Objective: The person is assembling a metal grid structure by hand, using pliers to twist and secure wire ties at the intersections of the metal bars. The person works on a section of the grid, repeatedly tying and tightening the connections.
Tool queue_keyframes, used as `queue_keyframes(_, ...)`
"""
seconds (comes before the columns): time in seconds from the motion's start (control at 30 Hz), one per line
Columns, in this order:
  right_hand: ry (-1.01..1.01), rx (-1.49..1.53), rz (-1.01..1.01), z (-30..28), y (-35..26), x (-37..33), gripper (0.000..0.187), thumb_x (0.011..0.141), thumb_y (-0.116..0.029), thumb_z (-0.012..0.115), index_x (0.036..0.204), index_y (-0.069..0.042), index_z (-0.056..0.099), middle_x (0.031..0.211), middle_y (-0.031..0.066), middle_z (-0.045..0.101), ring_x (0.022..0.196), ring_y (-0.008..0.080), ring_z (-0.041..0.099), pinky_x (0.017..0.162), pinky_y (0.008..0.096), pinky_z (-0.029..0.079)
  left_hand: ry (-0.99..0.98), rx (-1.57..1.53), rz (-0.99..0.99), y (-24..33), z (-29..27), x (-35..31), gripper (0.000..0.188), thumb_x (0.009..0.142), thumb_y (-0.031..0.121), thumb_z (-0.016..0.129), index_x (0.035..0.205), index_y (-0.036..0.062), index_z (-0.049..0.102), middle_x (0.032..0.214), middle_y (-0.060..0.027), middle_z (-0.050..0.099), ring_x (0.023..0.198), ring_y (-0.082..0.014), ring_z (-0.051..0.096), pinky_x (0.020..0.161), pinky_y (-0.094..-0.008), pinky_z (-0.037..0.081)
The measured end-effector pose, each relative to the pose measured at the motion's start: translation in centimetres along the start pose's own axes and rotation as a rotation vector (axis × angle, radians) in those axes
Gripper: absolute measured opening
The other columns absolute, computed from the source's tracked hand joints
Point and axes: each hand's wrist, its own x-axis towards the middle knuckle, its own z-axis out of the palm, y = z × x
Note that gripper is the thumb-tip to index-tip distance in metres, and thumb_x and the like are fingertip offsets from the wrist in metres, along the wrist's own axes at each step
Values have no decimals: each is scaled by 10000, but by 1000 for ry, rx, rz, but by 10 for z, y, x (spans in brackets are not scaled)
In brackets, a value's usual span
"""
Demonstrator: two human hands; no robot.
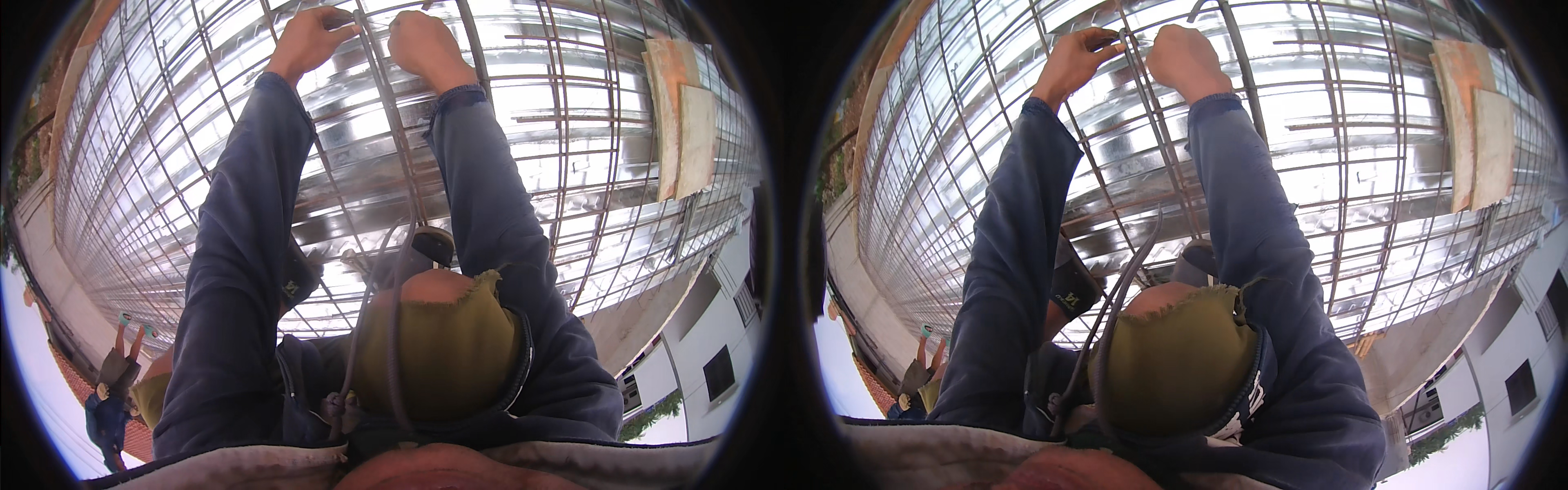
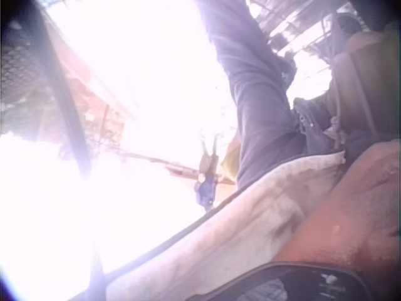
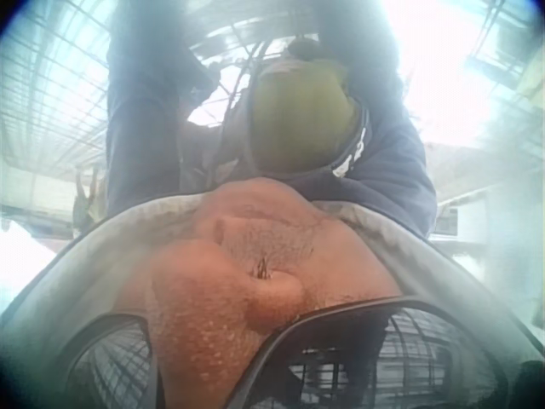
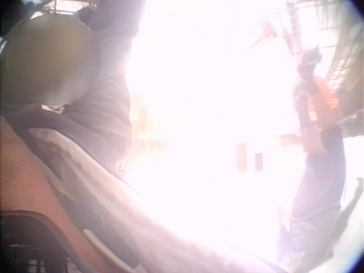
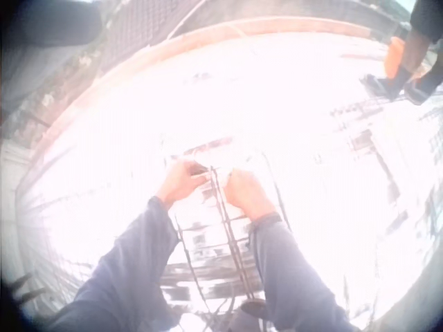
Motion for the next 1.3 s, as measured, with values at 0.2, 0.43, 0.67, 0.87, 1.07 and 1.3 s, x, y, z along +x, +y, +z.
queue_keyframes(0.2,72,-168,-25,-26,-14,-7,247,887,-181,663,1051,-40,784,1045,235,768,1002,423,751,908,488,604,222,-169,-47,-1,19,-10,355,1014,347,703,1216,66,780,1106,-139,800,1046,-244,755,940,-360,550)
queue_keyframes(0.43,168,-298,-473,-43,-36,-7,173,908,-122,617,876,-12,746,932,218,751,897,396,736,780,495,582,474,-5,-192,17,55,-15,319,954,423,727,1132,176,824,927,-64,806,819,-281,753,795,-384,565)
queue_keyframes(0.67,-266,-524,-720,-64,-98,60,224,855,-131,650,979,-9,792,988,270,747,971,411,726,861,479,570,696,-178,15,29,69,-19,302,859,321,820,964,41,774,986,-203,738,984,-434,662,915,-507,494)
queue_keyframes(0.87,-371,-506,-681,-34,-78,149,251,875,-159,630,949,13,798,993,269,751,961,421,727,865,494,557,875,-431,-176,49,67,-9,530,877,352,818,1199,-33,650,1073,-230,725,979,-445,679,857,-510,517)
queue_keyframes(1.07,-335,-589,-589,-29,-84,144,278,924,-187,607,966,13,795,1014,272,748,978,432,726,879,491,561,858,-323,-204,41,69,2,441,865,286,812,1168,-12,693,924,-206,757,944,-374,733,845,-481,545)
queue_keyframes(1.3,-51,-332,-402,-54,-18,36,256,978,-215,600,1105,-68,766,1015,232,764,978,400,750,857,507,602,508,-255,-253,17,46,-4,328,929,440,770,1055,141,818,958,-17,814,858,-186,760,800,-342,565)
